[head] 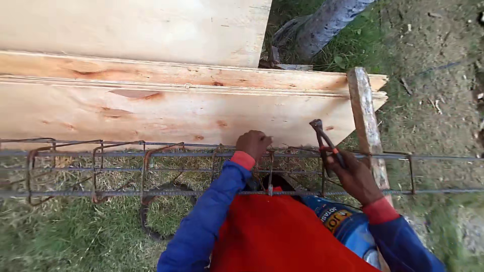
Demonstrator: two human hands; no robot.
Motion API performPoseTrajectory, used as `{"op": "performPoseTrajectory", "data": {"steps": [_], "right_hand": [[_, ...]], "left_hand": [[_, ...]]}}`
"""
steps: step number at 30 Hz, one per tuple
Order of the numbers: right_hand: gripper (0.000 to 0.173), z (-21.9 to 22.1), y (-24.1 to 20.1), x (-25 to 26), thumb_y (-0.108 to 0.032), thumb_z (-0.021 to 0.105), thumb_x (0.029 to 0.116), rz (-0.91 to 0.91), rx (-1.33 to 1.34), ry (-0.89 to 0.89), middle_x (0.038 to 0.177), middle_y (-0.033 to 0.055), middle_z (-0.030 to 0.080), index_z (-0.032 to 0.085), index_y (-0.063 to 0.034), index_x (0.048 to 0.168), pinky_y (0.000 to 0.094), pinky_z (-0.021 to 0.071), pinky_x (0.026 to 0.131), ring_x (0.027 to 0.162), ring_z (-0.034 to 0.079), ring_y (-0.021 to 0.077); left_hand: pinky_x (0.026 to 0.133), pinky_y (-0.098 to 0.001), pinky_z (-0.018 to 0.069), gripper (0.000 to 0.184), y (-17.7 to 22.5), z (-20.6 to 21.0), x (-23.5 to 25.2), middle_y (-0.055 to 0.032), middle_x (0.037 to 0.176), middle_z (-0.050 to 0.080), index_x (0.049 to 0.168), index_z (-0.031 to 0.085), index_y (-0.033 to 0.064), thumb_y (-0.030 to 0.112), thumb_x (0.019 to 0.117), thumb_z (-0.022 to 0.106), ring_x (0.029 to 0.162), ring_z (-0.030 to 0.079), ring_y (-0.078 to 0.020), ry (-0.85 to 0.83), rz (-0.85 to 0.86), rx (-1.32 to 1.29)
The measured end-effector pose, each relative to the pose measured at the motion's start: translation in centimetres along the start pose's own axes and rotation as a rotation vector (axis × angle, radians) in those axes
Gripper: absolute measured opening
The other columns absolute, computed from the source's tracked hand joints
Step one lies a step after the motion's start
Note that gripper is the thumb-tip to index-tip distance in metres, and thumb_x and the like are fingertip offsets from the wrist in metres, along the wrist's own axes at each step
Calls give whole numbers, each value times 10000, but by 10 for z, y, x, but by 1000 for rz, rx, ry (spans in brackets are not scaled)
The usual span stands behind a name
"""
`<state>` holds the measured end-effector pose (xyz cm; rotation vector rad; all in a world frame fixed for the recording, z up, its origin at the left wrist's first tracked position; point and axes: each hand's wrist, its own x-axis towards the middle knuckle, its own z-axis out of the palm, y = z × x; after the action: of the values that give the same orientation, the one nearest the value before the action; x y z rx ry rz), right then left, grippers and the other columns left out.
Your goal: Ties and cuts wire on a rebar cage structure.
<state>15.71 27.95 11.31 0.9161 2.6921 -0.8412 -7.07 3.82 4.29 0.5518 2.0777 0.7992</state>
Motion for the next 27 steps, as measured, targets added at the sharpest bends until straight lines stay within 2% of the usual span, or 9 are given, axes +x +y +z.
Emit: {"op": "performPoseTrajectory", "data": {"steps": [1, 4, 7, 9, 14, 16, 19, 21, 27], "right_hand": [[495, 5, 4, -2, -537, 543, 993, 13, 30, 57, 1117, 112, 674, 676, -147, 1267, 550, 559, 701, 839, 669, 254], [523, 25, 14, -5, -471, 545, 1007, 79, 182, 174, 1364, 141, 600, 606, -110, 1381, 571, 558, 879, 1092, 656, 289], [506, 45, 11, -9, -443, 511, 1046, 130, 299, 231, 1160, 106, 720, 530, -183, 1480, 558, 573, 814, 949, 712, 246], [515, 50, 7, -10, -472, 491, 1046, 123, 315, 237, 1143, 59, 730, 509, -226, 1498, 533, 580, 802, 923, 713, 212], [539, 44, 7, -21, -499, 482, 1044, 91, 158, 239, 1037, 141, 715, 484, -252, 1523, 626, 554, 704, 826, 704, 323], [538, 40, 1, -27, -498, 480, 1041, 64, 155, 244, 1020, 124, 706, 464, -293, 1538, 614, 547, 665, 784, 691, 307], [543, 31, -12, -37, -500, 484, 1038, 3, 277, 260, 1069, 46, 733, 467, -261, 1525, 517, 589, 681, 807, 709, 203], [540, 28, -26, -45, -490, 486, 1037, -29, 392, 268, 1051, -15, 758, 472, -225, 1507, 420, 631, 705, 835, 737, 133], [541, 58, -54, -77, -501, 498, 1042, -93, 735, 292, 898, 17, 736, 500, -193, 1487, 386, 640, 597, 683, 716, 189]], "left_hand": [[848, -641, 541, 425, -5, -1, 5, -128, 981, 743, 1075, 761, 113, 502, 1001, 607, 937, 711, -326, -48, -97, -20], [899, -656, 530, 540, -12, -1, 13, -171, 1102, 731, 1213, 710, 82, 552, 950, 665, 1038, 699, -364, -172, -230, 15], [905, -665, 511, 585, -16, 4, 17, -211, 1084, 715, 1131, 733, 51, 600, 972, 607, 1040, 683, -390, -299, -237, 131], [907, -654, 515, 606, -18, 1, 15, -198, 1092, 716, 1148, 730, 68, 630, 969, 588, 1049, 684, -376, -311, -248, 152], [991, -619, 510, 548, -17, 0, 9, -162, 1206, 705, 1306, 669, 72, 524, 1001, 608, 1135, 673, -331, -122, -170, 34], [1005, -568, 532, 457, -19, 0, 1, -107, 1230, 715, 1332, 657, 104, 447, 1047, 559, 1130, 691, -270, -34, -73, -42], [897, -510, 563, 375, -21, -3, -13, -75, 1084, 738, 1312, 682, 153, 382, 1092, 482, 969, 708, -212, -64, 117, -84], [891, -516, 560, 397, -21, -5, -17, -62, 1059, 741, 1325, 684, 186, 402, 1104, 436, 956, 705, -204, -152, 188, -16], [773, -526, 548, 422, -20, -4, -24, -63, 889, 717, 1166, 752, 169, 437, 1099, 433, 806, 676, -214, -204, 246, 149]]}}
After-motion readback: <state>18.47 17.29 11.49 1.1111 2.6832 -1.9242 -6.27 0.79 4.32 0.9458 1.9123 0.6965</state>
